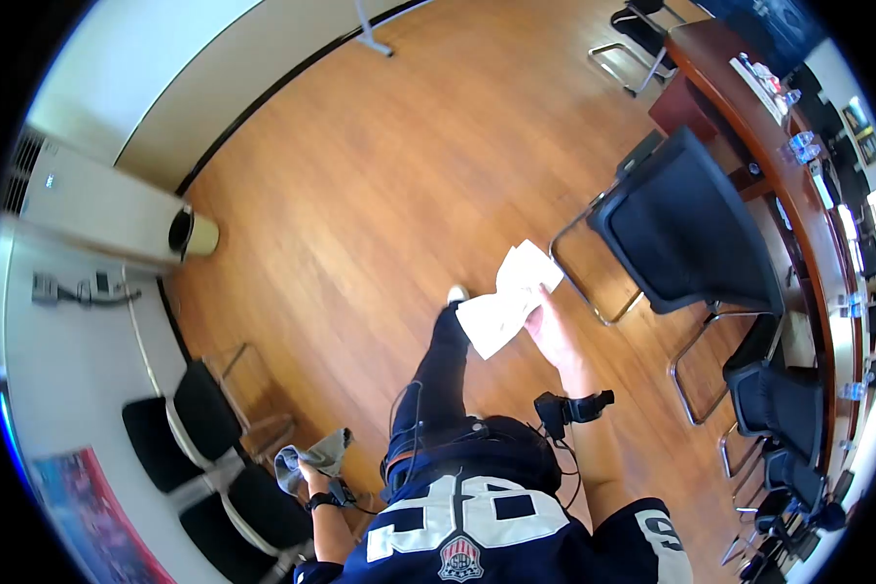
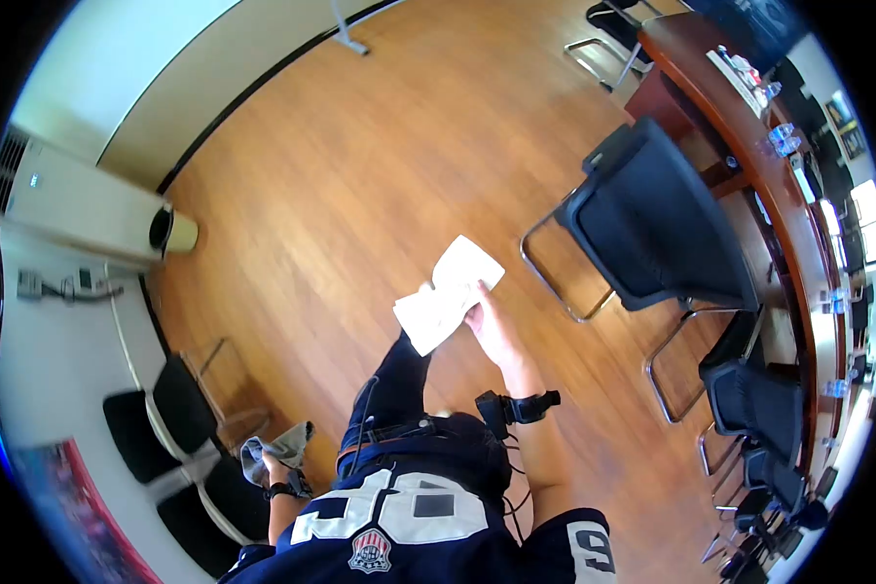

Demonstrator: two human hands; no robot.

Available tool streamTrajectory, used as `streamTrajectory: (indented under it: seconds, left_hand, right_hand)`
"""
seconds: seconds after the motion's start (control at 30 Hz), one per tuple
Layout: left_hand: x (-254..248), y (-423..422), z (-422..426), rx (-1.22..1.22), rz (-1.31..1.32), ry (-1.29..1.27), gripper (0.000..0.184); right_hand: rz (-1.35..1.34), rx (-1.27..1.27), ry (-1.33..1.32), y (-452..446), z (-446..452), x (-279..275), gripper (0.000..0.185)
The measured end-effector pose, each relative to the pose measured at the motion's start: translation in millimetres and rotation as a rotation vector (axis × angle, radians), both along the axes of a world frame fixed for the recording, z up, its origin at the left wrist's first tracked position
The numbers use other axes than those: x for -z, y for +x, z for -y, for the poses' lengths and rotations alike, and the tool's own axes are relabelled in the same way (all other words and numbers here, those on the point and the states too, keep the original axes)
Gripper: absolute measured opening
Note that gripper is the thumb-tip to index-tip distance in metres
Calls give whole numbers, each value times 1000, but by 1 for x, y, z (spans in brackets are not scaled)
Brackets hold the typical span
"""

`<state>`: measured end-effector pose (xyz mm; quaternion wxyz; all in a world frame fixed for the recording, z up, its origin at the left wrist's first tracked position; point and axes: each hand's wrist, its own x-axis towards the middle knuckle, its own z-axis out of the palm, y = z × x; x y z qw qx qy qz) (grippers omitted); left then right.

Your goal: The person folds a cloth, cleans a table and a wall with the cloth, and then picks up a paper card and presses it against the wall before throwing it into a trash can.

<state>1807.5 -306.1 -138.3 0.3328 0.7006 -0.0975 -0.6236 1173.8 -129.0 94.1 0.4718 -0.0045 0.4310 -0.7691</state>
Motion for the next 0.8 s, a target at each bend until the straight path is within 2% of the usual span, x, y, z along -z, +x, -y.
streamTrajectory:
  seconds: [0.03, 0.07, 0.1, 0.13, 0.2, 0.27, 0.3, 0.33, 0.37, 0.4, 0.43, 0.47, 0.5, 0.53, 0.57, 0.6, 0.67, 0.7, 0.77, 0.8]
  left_hand:
    - [5, -49, 43, 21, -55, 57, 70]
    - [12, -92, 87, 141, -38, 7, 64]
    - [34, -127, 134, 258, -19, -41, 58]
    - [46, -179, 178, 278, -120, -15, 55]
    - [29, -322, 257, 470, -146, 18, 62]
    - [57, -448, 331, 733, -112, -327, 57]
    - [-9, -545, 328, 860, 106, -445, 60]
    - [-23, -622, 338, 939, 306, -156, 78]
    - [-96, -690, 316, 1081, 347, -308, 82]
    - [-93, -738, 330, 1298, 381, -202, 82]
    - [-135, -791, 311, 1420, 502, -204, 80]
    - [-126, -805, 298, 1284, 225, -684, 71]
    - [-180, -831, 279, 1217, 37, -706, 60]
    - [-208, -838, 277, 1229, -61, -632, 49]
    - [-222, -841, 276, 1117, -121, -760, 34]
    - [-228, -833, 283, 1019, -146, -697, 33]
    - [-219, -795, 302, 713, -19, -771, 38]
    - [-203, -763, 319, 668, 28, -621, 39]
    - [-201, -699, 353, 539, 316, -423, 37]
    - [-163, -652, 368, 444, 407, -358, 35]
  right_hand:
    - [-8, 13, 36, -25, 18, -2, 48]
    - [-12, 27, 76, -43, 33, -7, 48]
    - [-15, 153, 183, -62, 53, -16, 46]
    - [-106, 154, 269, -84, 63, -16, 45]
    - [-289, 146, 442, -126, 79, -13, 44]
    - [-424, 214, 582, -155, 92, -26, 39]
    - [-456, 204, 607, -173, 97, -38, 38]
    - [-494, 185, 624, -194, 106, -44, 37]
    - [-514, 304, 564, -210, 114, -37, 32]
    - [-541, 346, 497, -229, 126, -41, 31]
    - [-525, 270, 617, -256, 117, 2, 30]
    - [-592, 311, 547, -273, 117, 43, 26]
    - [-334, 333, 446, -294, 143, 13, 21]
    - [-366, 240, 459, -326, 137, 44, 20]
    - [-279, 211, 377, -339, 164, 1, 22]
    - [-399, 86, 520, -378, 161, 23, 25]
    - [-329, 134, 300, -425, 208, 33, 29]
    - [-321, 58, 300, -445, 236, 25, 30]
    - [-397, -100, 308, -473, 302, 15, 30]
    - [-421, -164, 307, -477, 339, 10, 29]
